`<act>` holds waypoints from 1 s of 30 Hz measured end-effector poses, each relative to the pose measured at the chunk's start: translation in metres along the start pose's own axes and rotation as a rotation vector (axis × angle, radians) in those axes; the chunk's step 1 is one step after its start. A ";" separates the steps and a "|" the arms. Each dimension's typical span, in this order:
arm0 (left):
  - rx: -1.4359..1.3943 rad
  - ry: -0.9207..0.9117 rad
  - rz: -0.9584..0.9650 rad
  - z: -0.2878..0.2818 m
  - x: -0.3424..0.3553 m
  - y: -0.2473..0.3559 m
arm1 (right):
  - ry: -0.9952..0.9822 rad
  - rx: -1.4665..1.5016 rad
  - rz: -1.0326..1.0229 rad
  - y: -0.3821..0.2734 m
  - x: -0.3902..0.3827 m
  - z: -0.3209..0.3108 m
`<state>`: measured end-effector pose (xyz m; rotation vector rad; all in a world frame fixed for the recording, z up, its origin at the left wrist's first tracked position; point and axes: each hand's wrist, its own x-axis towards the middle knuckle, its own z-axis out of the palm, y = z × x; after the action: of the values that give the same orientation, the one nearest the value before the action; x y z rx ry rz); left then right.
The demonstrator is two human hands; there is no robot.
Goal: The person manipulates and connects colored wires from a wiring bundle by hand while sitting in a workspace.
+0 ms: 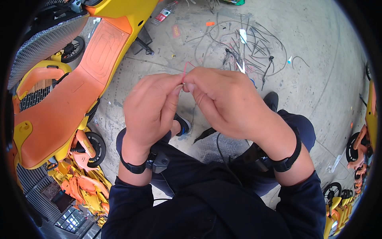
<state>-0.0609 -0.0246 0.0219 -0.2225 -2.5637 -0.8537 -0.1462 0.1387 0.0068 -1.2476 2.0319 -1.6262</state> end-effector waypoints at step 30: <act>-0.063 0.016 0.042 -0.008 0.002 0.000 | -0.124 0.309 0.280 -0.008 -0.003 -0.006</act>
<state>-0.0602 -0.0290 0.0284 -0.2864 -2.5105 -0.9177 -0.1449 0.1445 0.0150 -0.8888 1.7106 -1.6074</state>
